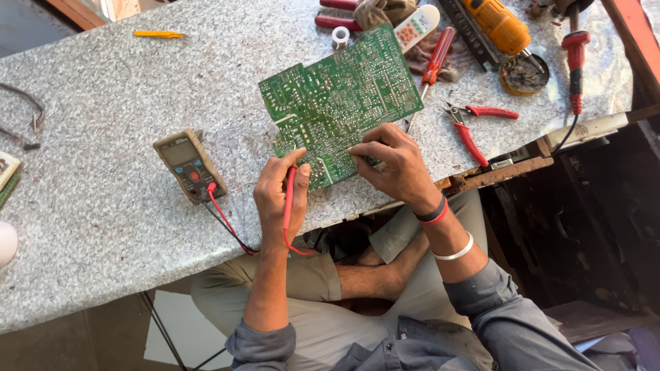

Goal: The person sits at a workbench and probes a green circuit board with multimeter test leads, touching components at different points. They then pick up a round LED lamp module, turn it over, and use a screwdriver to unscrew and open its back cover.

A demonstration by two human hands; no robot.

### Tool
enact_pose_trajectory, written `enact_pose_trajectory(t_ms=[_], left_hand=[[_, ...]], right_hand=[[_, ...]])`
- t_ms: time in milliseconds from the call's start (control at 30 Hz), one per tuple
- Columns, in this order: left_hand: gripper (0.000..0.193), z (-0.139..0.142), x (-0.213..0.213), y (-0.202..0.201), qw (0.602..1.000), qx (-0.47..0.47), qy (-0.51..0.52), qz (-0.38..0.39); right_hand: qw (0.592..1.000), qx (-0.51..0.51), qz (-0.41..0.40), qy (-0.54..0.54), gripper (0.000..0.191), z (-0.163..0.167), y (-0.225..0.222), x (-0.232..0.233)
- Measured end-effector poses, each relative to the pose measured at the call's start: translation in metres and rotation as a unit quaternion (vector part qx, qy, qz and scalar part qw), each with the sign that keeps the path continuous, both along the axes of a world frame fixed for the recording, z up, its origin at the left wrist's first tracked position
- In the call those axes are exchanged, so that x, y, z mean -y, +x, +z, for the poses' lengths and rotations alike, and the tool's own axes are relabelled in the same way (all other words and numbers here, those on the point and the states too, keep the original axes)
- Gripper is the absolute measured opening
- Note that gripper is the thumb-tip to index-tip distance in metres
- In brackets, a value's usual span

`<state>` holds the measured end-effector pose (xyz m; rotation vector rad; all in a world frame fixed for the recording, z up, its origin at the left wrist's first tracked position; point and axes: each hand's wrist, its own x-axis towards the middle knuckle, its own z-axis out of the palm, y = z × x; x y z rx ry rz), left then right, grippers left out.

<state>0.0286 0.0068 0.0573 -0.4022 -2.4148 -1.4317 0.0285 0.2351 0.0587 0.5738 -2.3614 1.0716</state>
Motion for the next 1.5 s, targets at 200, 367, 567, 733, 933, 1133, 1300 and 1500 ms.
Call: enact_pose_trajectory(t_ms=[200,367,567,733,933,1133,1300,1500], left_hand=[[0.022,-0.0015,-0.001,-0.0022,1.0,0.002,0.009,0.001],[0.019,-0.0035,-0.0008,0.0014,0.999,0.017,0.033,0.0],[0.017,-0.0029,-0.0015,0.0006,0.999,0.012,0.033,-0.002],[0.017,-0.0011,-0.0006,0.0011,0.999,0.018,0.046,-0.01],[0.019,-0.0001,-0.0004,-0.0001,0.999,0.017,0.036,-0.005],[0.02,-0.0005,0.0009,-0.0002,0.999,0.004,0.039,-0.008],[0.02,-0.0032,0.0017,-0.0015,0.999,0.007,0.037,-0.004],[0.019,-0.006,0.0021,-0.0013,0.999,0.005,0.036,-0.005]], right_hand=[[1.0,0.005,0.009,-0.007,0.021,-0.0009,-0.0013,-0.0035],[1.0,-0.008,0.006,0.0,0.02,-0.0022,0.0001,-0.0025],[1.0,-0.006,-0.003,0.006,0.019,-0.0031,-0.0005,-0.0019],[1.0,0.001,-0.009,0.01,0.017,-0.0012,-0.0004,-0.0006],[1.0,0.007,-0.01,0.011,0.018,0.0008,-0.0001,0.0003],[1.0,0.007,-0.004,0.02,0.017,0.0001,-0.0004,0.0007],[1.0,0.013,-0.005,0.018,0.016,-0.0016,-0.0004,0.0008],[1.0,0.011,-0.007,0.018,0.016,-0.0038,-0.0006,0.0016]])
